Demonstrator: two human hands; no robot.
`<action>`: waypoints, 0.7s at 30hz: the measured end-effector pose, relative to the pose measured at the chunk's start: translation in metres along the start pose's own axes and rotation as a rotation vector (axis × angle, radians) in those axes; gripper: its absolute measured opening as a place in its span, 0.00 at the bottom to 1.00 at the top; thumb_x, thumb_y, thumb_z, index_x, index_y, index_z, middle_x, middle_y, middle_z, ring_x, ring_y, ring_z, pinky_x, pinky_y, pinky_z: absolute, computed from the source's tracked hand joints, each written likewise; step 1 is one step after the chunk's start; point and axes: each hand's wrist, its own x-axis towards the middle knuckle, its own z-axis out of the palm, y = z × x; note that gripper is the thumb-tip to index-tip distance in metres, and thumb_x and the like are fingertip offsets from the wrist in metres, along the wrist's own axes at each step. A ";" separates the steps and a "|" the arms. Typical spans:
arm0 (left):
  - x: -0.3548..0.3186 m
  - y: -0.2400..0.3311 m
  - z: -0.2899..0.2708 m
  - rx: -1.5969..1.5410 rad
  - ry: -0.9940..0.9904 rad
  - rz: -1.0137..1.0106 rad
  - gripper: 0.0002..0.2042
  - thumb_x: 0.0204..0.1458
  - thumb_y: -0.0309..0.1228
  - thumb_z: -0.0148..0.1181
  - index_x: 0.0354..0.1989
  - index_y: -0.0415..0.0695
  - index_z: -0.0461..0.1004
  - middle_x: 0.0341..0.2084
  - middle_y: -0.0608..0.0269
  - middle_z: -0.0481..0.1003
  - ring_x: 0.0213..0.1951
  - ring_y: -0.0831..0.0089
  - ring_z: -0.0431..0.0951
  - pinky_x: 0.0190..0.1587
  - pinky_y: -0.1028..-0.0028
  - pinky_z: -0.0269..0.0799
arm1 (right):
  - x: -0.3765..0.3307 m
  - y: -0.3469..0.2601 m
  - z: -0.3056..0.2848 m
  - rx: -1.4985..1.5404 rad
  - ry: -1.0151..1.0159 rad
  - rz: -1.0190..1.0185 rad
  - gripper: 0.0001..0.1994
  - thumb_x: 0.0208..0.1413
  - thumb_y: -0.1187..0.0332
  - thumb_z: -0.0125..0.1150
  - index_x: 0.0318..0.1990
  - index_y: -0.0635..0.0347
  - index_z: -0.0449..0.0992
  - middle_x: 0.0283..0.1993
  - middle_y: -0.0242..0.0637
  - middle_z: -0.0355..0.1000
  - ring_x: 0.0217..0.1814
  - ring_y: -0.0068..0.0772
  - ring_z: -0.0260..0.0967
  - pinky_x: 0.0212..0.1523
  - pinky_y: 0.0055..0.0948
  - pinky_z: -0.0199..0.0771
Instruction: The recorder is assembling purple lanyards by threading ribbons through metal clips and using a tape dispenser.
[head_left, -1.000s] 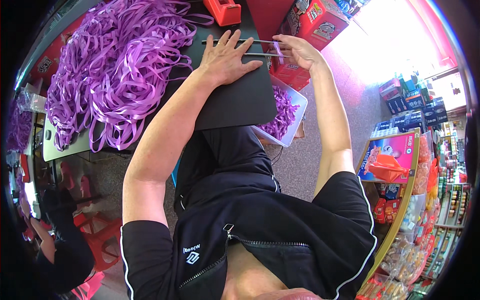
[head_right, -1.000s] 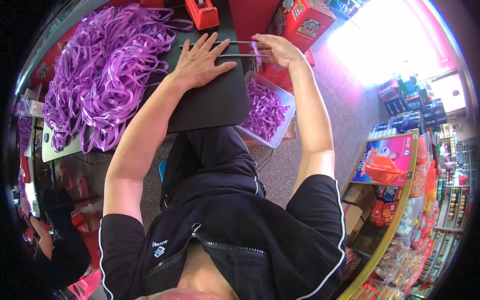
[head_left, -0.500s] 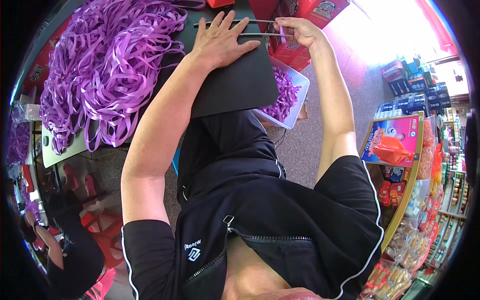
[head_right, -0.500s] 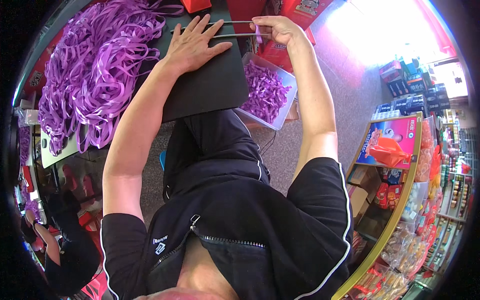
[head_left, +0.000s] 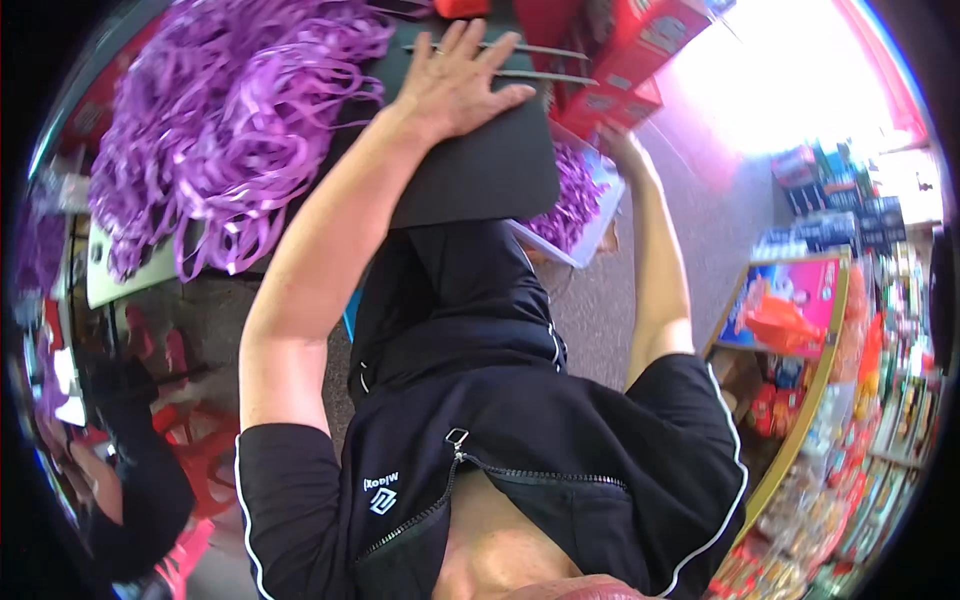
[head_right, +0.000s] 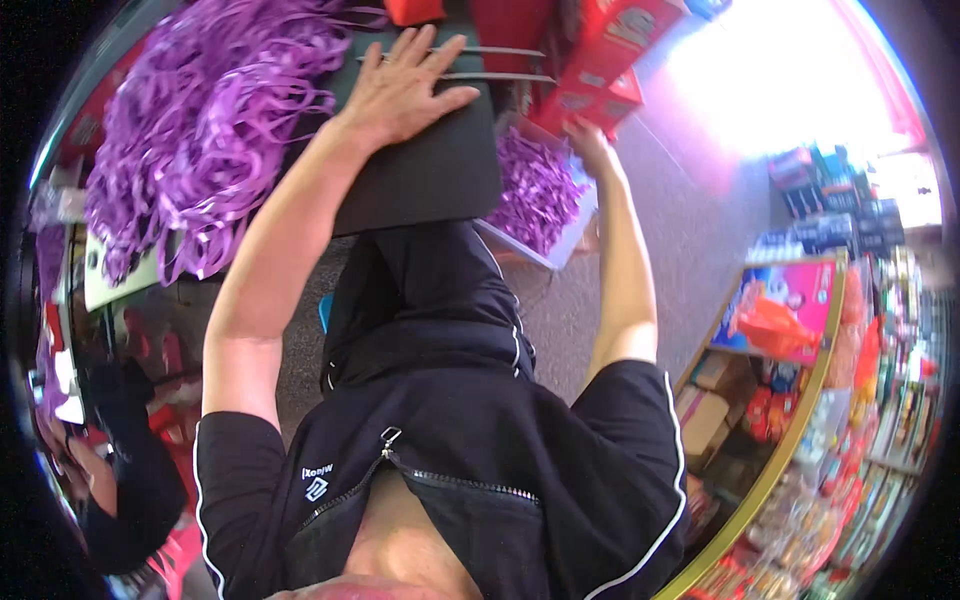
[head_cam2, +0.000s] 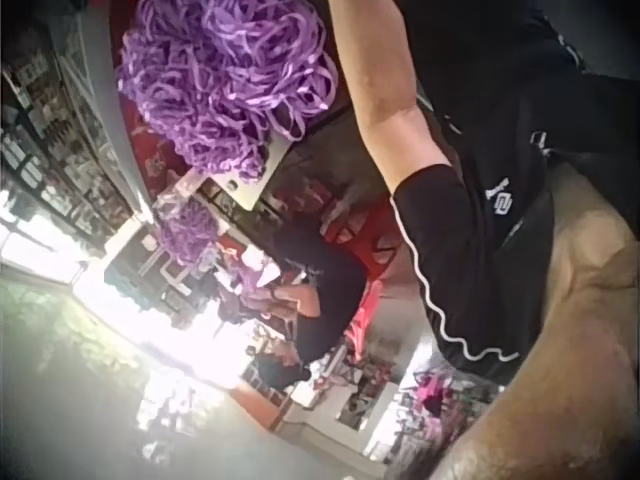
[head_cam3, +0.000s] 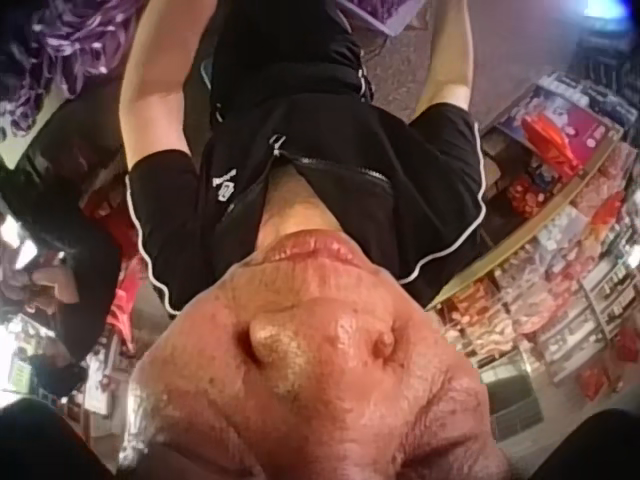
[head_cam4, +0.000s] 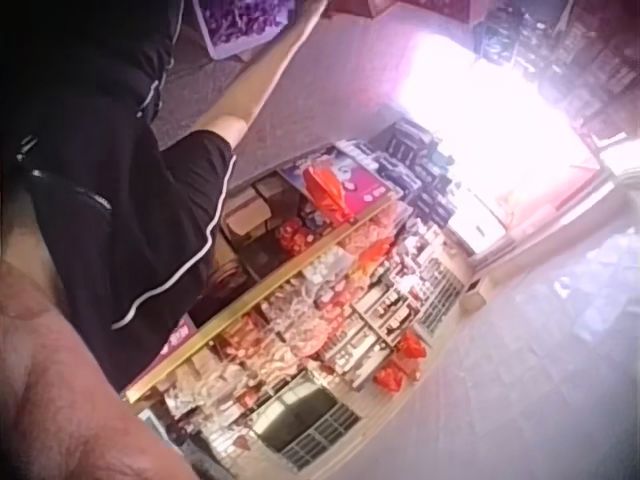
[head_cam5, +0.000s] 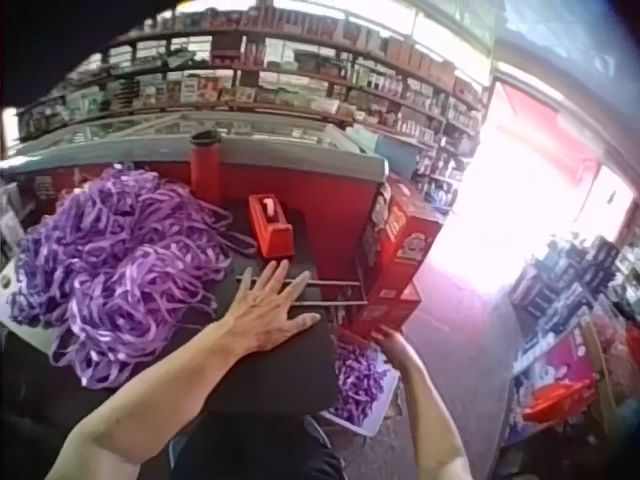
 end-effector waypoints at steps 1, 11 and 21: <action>-0.003 -0.003 -0.007 -0.011 0.083 0.034 0.34 0.53 0.59 0.46 0.66 0.56 0.55 0.67 0.52 0.51 0.68 0.57 0.49 0.65 0.49 0.42 | -0.014 -0.003 0.024 -0.072 0.033 -0.041 0.28 0.55 0.50 0.57 0.55 0.64 0.69 0.51 0.60 0.69 0.56 0.55 0.67 0.53 0.42 0.68; -0.125 0.048 -0.097 -0.710 -0.082 0.496 0.17 0.54 0.35 0.57 0.51 0.43 0.71 0.51 0.54 0.71 0.55 0.61 0.70 0.61 0.56 0.59 | -0.125 -0.054 -0.040 0.900 0.106 0.322 0.22 0.57 0.61 0.58 0.55 0.66 0.70 0.47 0.39 0.75 0.49 0.34 0.71 0.50 0.31 0.67; -0.333 0.022 -0.019 -0.567 -0.388 -0.481 0.31 0.53 0.47 0.56 0.65 0.51 0.59 0.67 0.53 0.49 0.68 0.52 0.47 0.66 0.50 0.46 | -0.116 -0.145 -0.071 0.973 0.308 0.133 0.12 0.58 0.69 0.57 0.48 0.64 0.74 0.40 0.34 0.75 0.39 0.22 0.71 0.38 0.17 0.65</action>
